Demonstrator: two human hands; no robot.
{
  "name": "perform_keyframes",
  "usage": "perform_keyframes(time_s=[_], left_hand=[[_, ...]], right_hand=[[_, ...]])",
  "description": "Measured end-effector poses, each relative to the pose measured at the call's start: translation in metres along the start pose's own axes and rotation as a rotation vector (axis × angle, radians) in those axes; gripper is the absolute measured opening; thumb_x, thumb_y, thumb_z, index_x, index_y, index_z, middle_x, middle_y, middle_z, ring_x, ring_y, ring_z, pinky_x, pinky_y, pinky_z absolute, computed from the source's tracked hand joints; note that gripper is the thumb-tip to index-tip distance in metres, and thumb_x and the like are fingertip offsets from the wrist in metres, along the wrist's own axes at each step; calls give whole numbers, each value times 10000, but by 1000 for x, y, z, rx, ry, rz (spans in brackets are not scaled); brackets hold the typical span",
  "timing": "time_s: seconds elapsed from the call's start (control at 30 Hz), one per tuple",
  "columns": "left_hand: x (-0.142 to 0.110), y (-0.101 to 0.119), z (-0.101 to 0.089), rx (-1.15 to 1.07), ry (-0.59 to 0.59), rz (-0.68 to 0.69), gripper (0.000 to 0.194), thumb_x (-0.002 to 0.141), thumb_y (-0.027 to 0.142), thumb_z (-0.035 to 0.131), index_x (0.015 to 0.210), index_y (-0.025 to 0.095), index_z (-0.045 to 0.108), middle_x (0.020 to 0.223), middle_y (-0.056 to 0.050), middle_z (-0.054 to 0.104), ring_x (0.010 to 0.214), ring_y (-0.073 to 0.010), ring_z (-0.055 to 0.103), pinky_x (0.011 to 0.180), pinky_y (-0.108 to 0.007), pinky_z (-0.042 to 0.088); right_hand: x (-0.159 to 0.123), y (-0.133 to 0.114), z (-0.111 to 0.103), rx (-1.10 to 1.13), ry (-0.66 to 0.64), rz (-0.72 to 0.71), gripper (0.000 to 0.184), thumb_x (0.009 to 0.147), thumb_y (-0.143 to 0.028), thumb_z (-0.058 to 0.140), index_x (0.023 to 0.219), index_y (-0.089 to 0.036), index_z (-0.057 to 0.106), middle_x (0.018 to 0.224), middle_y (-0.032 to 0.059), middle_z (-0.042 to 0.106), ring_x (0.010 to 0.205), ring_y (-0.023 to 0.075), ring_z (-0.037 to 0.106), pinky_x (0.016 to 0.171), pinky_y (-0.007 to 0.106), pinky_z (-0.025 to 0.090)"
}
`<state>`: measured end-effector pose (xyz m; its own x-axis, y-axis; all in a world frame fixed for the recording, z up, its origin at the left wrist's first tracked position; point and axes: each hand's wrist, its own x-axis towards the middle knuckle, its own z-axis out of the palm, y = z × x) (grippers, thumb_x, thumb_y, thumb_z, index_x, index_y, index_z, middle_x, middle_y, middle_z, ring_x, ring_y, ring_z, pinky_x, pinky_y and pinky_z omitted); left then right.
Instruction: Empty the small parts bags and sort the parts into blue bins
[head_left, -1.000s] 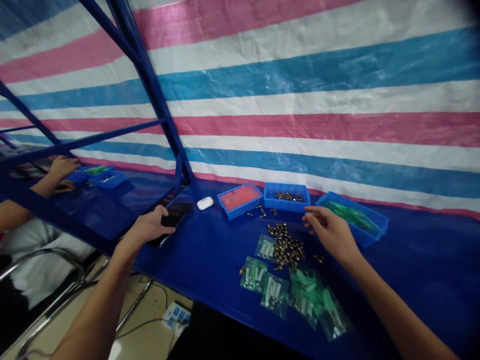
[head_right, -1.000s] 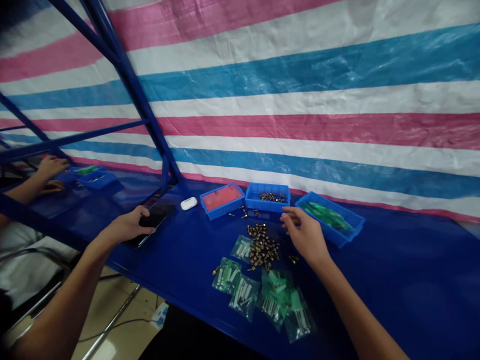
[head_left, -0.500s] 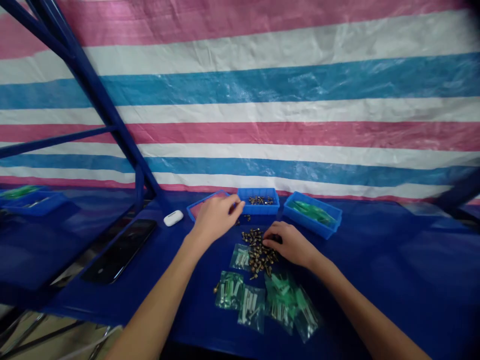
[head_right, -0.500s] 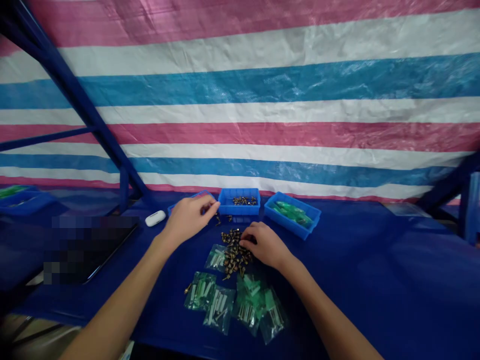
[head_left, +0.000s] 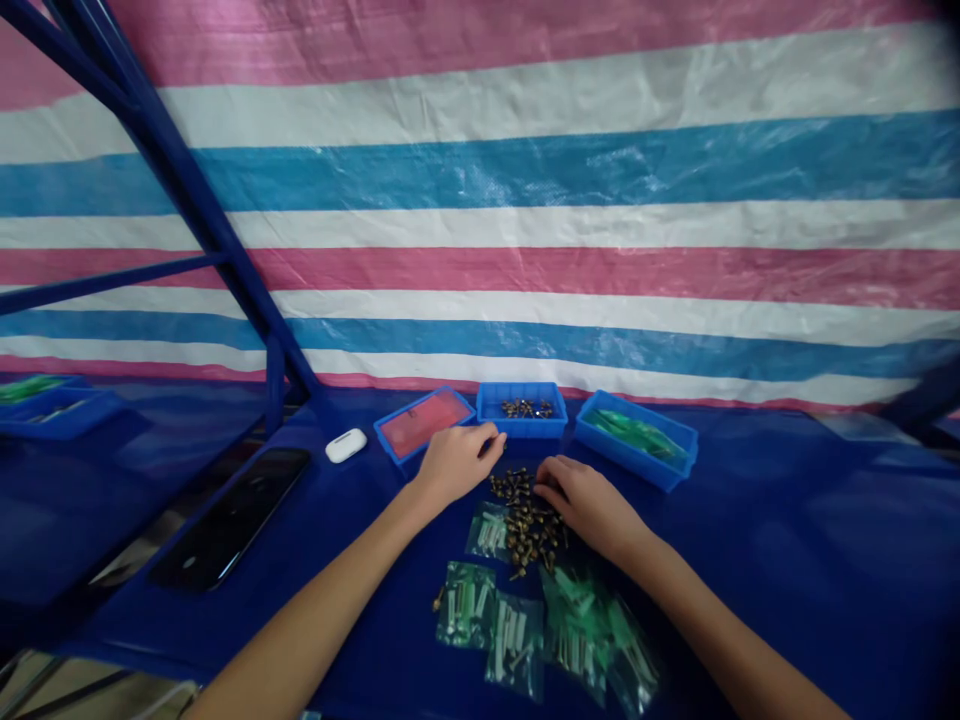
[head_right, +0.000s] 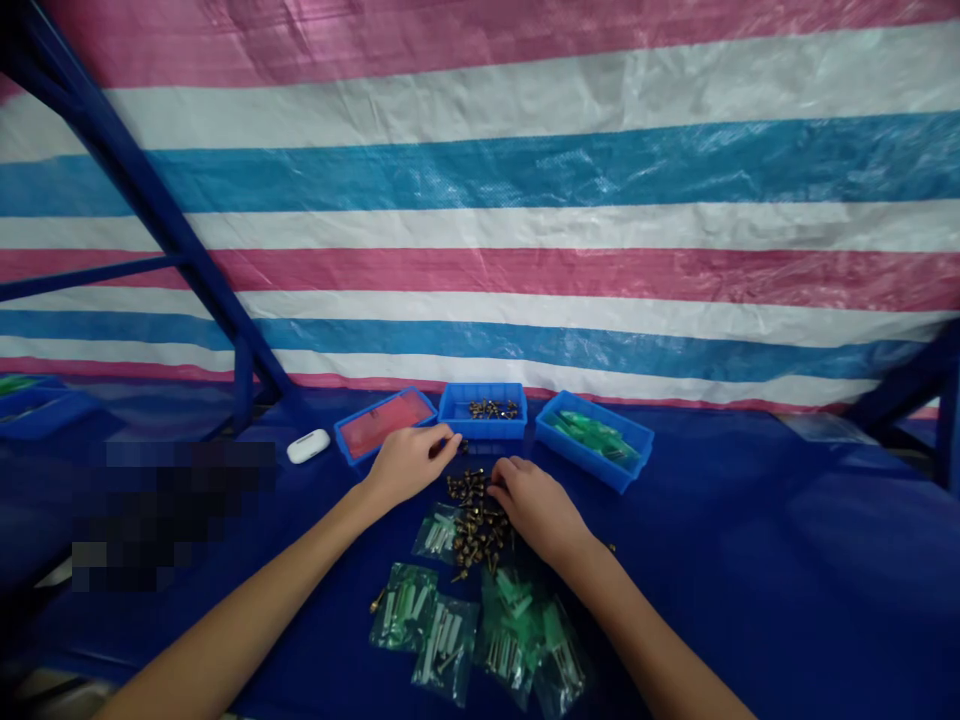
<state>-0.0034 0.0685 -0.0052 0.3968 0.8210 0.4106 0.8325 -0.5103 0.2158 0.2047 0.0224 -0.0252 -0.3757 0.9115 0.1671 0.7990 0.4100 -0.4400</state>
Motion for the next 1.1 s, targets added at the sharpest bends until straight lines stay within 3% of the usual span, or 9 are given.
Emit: perform_keyframes(time_s=[0.17,0.33,0.53,0.67,0.8,0.93,1.1], left_hand=[[-17,-16,1,-54,50,-49,354,967,374,395,744,209,615,608,-2,625,559,-139,570,559,-249,318],[-20,-16,-1,-27,44,-43,351,970,372,399,749,201,611,632,-6,635,604,-145,602,574,-251,347],[-19,-14,-2,65,-69,-88,238,966,358,420,1047,232,605,866,-26,716,760,-199,676,628,-265,439],[-20,-13,0,150,-169,-122,242,935,388,491,1065,208,588,934,-64,711,839,-253,682,663,-306,482],[-22,-13,4,124,-210,-123,180,925,349,519,998,213,614,959,-58,695,836,-250,678,676,-314,489],[-22,-15,7,62,-188,-106,147,925,307,514,944,206,620,947,-51,673,818,-225,668,666,-292,471],[-24,-9,5,-131,-114,3,91,890,275,568,939,215,616,943,-23,645,775,-178,637,655,-265,445]], right_hand=[[-2,-8,-1,-179,1,-37,74,919,-206,509,877,-202,569,904,59,606,869,216,581,747,318,436],[-4,-4,0,-107,48,-72,100,894,-154,491,899,-203,578,879,54,609,851,209,571,748,322,443],[10,-3,-16,153,277,-115,107,892,-210,528,974,-214,597,882,35,611,802,178,584,723,296,473],[42,1,-35,75,428,-148,129,896,-249,548,1003,-204,606,885,47,614,817,195,591,736,315,479],[50,6,-34,30,400,-119,282,879,-265,580,1152,-195,577,995,74,610,835,208,607,747,337,495],[22,11,-18,93,293,-149,217,915,-271,531,1115,-224,602,977,53,623,880,202,609,766,325,489],[-1,9,-10,170,282,-63,192,928,-311,516,1056,-235,637,913,40,646,822,195,615,682,303,473]])
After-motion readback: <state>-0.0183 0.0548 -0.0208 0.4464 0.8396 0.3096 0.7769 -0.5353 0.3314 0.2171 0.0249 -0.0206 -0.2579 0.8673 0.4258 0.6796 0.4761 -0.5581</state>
